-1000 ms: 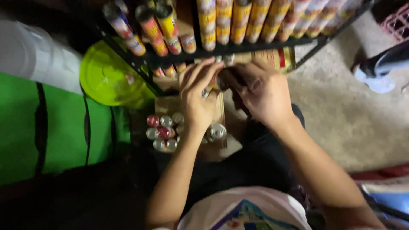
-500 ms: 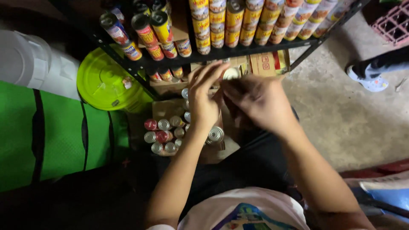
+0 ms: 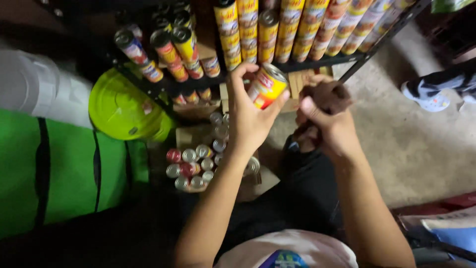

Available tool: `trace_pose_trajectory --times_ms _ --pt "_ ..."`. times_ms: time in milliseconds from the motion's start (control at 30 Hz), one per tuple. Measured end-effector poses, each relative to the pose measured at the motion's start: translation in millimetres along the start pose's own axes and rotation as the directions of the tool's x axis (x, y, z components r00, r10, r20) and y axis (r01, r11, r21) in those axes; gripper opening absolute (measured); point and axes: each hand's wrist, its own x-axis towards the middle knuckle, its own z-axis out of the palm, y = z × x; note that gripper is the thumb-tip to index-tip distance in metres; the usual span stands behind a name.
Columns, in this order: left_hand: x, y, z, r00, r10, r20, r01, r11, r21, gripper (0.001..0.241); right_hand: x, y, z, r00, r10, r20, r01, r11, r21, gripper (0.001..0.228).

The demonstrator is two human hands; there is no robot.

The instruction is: Wiping canned goods with a cloth and arranging them on metal shelves.

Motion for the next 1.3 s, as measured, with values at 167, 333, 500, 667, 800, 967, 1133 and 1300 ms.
trace_pose_trajectory --times_ms 167,333,500,667,800,967,1133,1300 --pt "2 -22 3 0.769 -0.305 0.562 0.636 0.279 -0.719 0.048 -9 -9 7 0.996 0.064 -0.068 -0.074 0.987 -0.146 0.036" --pt "10 -29 -2 0.754 -0.165 0.636 0.657 0.161 -0.736 0.060 -6 -16 5 0.992 0.072 -0.103 -0.076 0.997 -0.032 0.030" --pt "15 -43 16 0.765 -0.217 0.606 0.639 0.144 -0.756 0.056 1 -30 12 0.996 -0.083 -0.045 0.076 0.988 -0.134 0.026" --pt "30 -44 42 0.869 -0.122 0.479 0.469 0.508 -0.722 0.052 16 -73 28 0.968 -0.226 0.111 0.251 0.838 -0.484 0.036" --pt "85 7 61 0.928 -0.002 0.373 0.247 0.753 -0.610 0.058 50 -118 35 0.997 -0.060 -0.050 0.026 0.857 -0.514 0.049" --pt "169 15 83 0.881 0.467 0.078 -0.441 0.869 -0.224 0.051 119 -175 37 0.821 -0.510 0.256 0.564 0.793 -0.230 0.032" --pt "176 4 101 0.914 0.402 -0.061 -0.401 0.916 0.034 0.074 215 -166 8 0.757 -0.600 0.259 0.654 0.686 -0.319 0.023" --pt "177 9 102 0.968 0.248 0.037 -0.250 0.938 0.240 0.088 247 -149 14 0.694 -0.647 0.315 0.718 0.652 -0.242 0.023"
